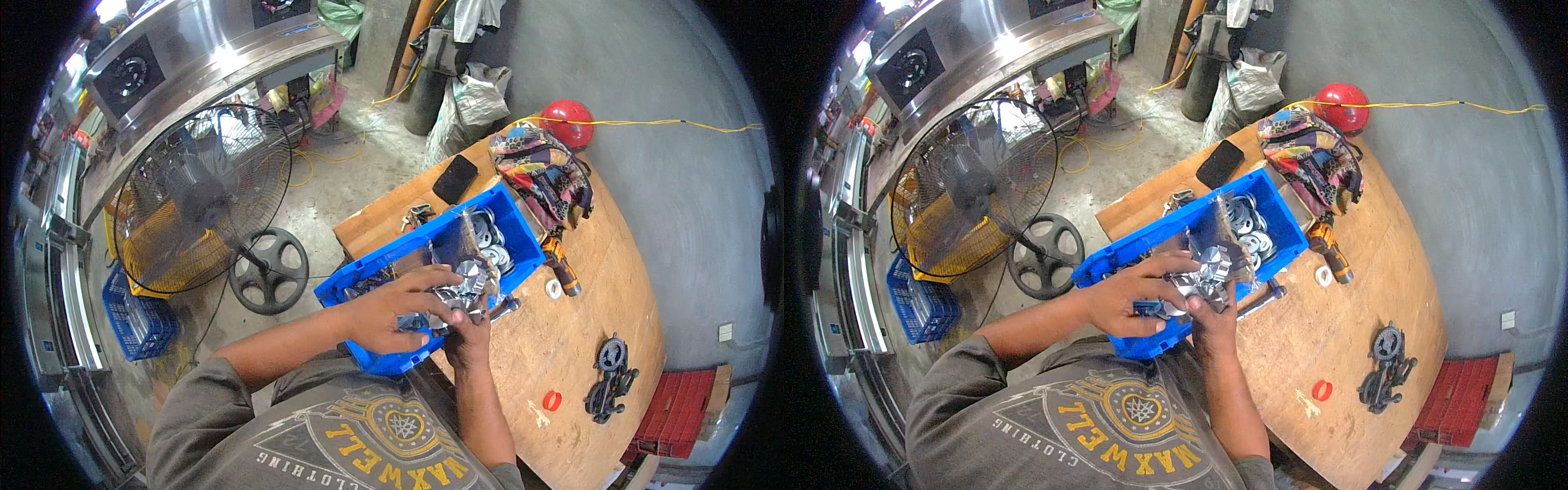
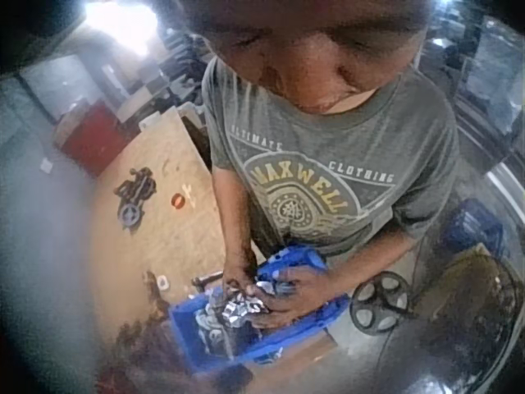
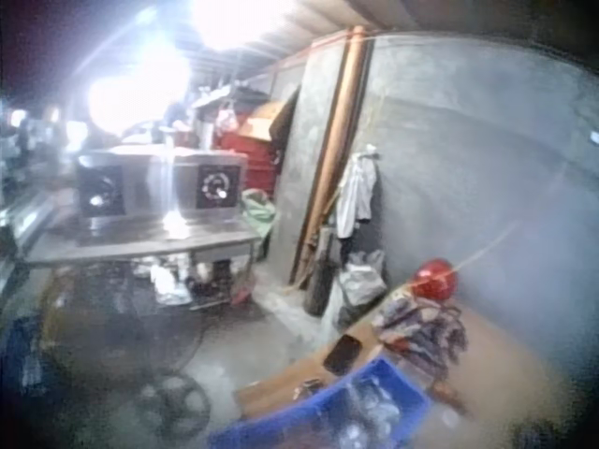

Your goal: The person repeatedly picks small metal parts from a blue bin and wraps each one with white tape. The wrapped parts are placed back into the bin. The person handles the parts one at a time throughout the clip.

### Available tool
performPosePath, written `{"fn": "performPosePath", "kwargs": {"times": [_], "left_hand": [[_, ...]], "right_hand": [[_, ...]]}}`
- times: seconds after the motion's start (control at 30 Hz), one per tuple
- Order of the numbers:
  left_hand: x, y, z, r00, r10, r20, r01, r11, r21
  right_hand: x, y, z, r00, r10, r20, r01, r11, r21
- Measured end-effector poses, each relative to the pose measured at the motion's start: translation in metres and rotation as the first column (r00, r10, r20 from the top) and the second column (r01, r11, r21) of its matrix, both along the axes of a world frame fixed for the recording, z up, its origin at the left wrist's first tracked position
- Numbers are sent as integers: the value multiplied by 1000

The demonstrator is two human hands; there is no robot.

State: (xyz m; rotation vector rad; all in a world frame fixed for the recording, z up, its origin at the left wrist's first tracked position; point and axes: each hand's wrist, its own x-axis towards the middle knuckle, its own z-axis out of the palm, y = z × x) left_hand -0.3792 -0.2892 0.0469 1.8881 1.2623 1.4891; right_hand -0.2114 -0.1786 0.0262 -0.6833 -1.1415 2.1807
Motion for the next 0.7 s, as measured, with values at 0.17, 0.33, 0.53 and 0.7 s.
{"fn": "performPosePath", "kwargs": {"times": [0.17,0.33,0.53,0.7], "left_hand": [[3,5,-2,953,-9,302,35,996,-83],[-9,6,-33,984,167,-69,-181,917,-357],[30,-14,-108,639,-134,-758,-352,825,-442],[25,10,-137,785,-203,-585,-276,731,-624]], "right_hand": [[7,6,-7,999,-12,-49,4,988,-157],[30,17,-7,996,15,-86,-21,997,-72],[63,20,-8,993,-12,-121,3,998,-69],[72,12,-24,992,-18,-128,5,994,-105]]}}
